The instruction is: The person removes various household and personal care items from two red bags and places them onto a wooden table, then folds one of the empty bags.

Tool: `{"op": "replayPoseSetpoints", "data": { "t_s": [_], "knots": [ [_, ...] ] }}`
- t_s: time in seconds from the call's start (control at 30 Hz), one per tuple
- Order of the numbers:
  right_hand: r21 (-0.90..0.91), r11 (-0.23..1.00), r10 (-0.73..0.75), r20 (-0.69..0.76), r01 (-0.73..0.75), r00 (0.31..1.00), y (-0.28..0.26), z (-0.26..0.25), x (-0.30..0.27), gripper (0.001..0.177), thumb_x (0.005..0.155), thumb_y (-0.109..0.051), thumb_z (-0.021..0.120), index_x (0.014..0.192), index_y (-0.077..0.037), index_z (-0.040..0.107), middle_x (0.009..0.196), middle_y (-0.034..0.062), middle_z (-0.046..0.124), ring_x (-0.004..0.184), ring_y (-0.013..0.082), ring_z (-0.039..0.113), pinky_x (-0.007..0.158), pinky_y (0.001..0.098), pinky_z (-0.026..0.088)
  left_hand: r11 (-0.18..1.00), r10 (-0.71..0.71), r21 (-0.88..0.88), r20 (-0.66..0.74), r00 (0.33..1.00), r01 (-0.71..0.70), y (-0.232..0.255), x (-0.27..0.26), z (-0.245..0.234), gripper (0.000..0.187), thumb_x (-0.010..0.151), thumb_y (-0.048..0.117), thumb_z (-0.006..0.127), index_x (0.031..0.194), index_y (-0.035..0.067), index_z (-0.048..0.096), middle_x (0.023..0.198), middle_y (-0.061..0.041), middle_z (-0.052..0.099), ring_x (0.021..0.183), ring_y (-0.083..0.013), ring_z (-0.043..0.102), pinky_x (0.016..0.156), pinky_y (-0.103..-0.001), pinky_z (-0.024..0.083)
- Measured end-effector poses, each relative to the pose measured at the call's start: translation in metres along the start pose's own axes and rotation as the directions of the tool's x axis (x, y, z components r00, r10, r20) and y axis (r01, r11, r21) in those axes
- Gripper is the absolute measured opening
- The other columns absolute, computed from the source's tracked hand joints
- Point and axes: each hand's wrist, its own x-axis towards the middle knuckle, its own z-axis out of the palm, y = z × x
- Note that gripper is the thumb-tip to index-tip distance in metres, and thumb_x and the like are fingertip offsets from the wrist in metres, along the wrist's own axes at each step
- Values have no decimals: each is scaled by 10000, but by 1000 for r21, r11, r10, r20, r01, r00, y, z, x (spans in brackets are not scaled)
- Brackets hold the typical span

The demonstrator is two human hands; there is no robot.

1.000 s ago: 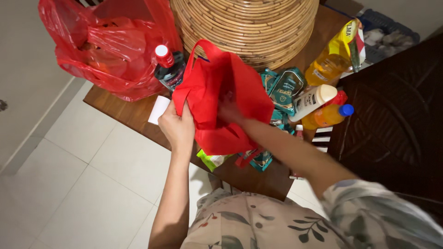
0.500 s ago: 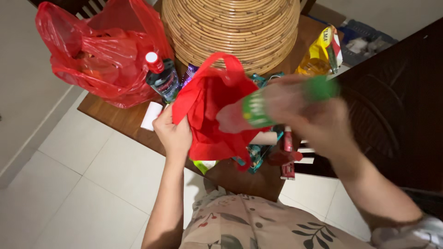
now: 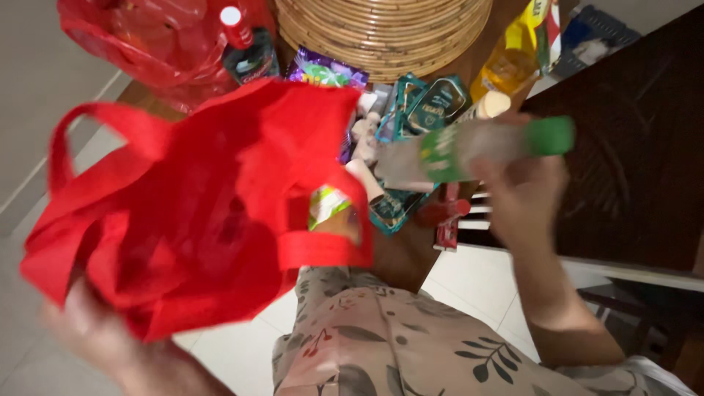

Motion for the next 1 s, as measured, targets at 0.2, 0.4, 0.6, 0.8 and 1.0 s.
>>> {"op": "replayPoseSetpoints", "data": {
  "t_s": [0.2,0.4,0.6,0.8,1.0],
  "knots": [
    [-22,935,348,259,-355,901,45,51,-83,468,794,-91,668,1199,-3,450,1111,109,552,1017,174,572,846,307,485,963,-270,-58,-215,939,264,29,-25,-27,318,927,210,489,1140,-16,560,1097,-88,602,981,-174,616,818,-300,519],
    [-306,910,356,232,-280,905,51,87,-124,437,780,-154,682,1139,-16,474,1007,144,601,913,233,611,769,314,484,914,-402,-88,-51,914,396,-43,-25,-101,307,911,154,512,1114,-73,556,1054,-125,612,913,-187,593,801,-299,480],
    [-410,880,323,143,-241,936,32,119,-133,380,821,-184,684,1110,-23,496,986,168,603,876,296,607,747,341,479,816,-564,-79,114,818,573,-62,-30,-129,315,876,167,509,1087,-61,558,1057,-131,618,913,-175,600,807,-296,479],
    [-479,850,208,-77,-219,975,-2,133,-151,535,780,-103,678,1222,48,418,1115,194,539,991,299,545,815,363,435,714,-650,-139,231,724,686,-65,-34,-149,324,858,184,509,1065,-58,568,1057,-130,629,929,-179,609,822,-304,482],
    [299,877,357,119,-376,927,-82,142,-219,400,903,-261,466,1227,-33,520,1183,127,589,999,185,603,888,309,471,650,-677,-158,323,661,743,-83,-56,-170,290,853,157,520,1025,-66,589,1010,-132,646,889,-180,613,803,-306,486]
  ]
}}
